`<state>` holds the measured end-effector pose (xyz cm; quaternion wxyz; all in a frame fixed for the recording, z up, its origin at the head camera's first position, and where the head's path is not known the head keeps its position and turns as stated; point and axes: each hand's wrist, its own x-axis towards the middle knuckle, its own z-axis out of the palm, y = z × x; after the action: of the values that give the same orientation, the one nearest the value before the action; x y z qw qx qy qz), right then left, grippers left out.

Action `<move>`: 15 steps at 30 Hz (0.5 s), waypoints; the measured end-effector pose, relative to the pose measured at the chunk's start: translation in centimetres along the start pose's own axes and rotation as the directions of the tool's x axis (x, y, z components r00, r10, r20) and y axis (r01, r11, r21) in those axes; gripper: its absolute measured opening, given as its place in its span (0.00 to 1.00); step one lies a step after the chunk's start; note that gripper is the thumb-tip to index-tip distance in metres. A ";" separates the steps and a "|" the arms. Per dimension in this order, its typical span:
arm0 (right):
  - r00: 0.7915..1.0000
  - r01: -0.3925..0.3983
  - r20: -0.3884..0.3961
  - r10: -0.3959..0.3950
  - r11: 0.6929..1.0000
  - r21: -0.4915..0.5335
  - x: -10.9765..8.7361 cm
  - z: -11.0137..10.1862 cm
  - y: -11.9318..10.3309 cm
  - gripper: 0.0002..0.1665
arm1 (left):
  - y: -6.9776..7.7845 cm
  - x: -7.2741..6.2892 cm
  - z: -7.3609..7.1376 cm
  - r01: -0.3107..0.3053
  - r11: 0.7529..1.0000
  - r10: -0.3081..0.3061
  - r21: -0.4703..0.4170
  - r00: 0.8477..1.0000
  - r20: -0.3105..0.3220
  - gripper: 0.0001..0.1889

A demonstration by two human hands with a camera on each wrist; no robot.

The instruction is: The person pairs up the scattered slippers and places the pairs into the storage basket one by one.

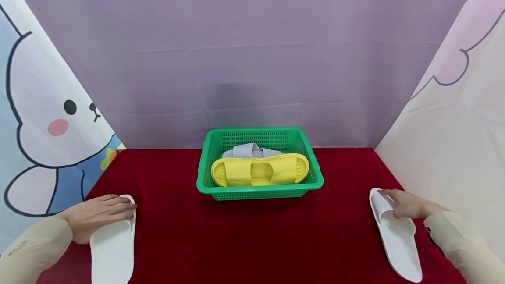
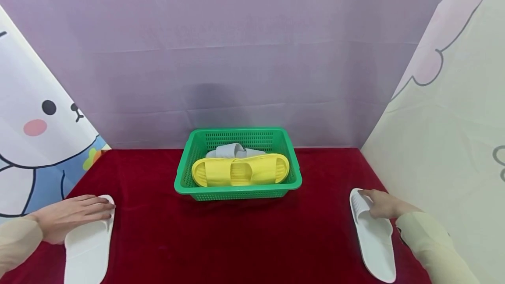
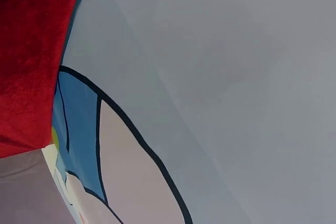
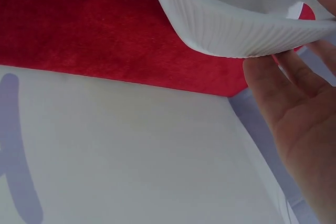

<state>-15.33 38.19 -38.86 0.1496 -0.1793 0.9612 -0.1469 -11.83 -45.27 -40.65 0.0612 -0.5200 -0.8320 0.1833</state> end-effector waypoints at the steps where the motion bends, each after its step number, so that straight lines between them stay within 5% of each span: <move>1: 1.000 0.002 -0.001 -0.002 1.000 -0.003 0.0 0.0 -0.1 0.39 | 0.0 0.0 -0.1 -0.005 1.000 0.005 -0.006 1.000 -0.008 0.56; 4: 1.000 0.010 -0.012 -0.011 1.000 -0.012 0.0 -0.3 -0.4 0.39 | 0.2 0.2 -0.5 0.013 0.998 -0.016 -0.064 0.999 -0.045 0.54; 9: 0.999 0.002 -0.047 -0.003 1.000 -0.007 -0.1 -1.1 -1.2 0.39 | 0.4 0.4 -1.5 0.138 0.983 -0.151 -0.124 0.984 -0.095 0.52; 15: 0.996 0.023 -0.090 -0.024 1.000 -0.009 -0.1 -1.6 -2.0 0.40 | 0.2 1.4 -2.2 0.226 0.969 -0.245 -0.101 0.935 -0.257 0.42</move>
<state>-15.20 36.82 -36.70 0.1035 -0.1843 0.9654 -0.1528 -11.65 -43.37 -38.80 0.1760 -0.4384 -0.8783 0.0737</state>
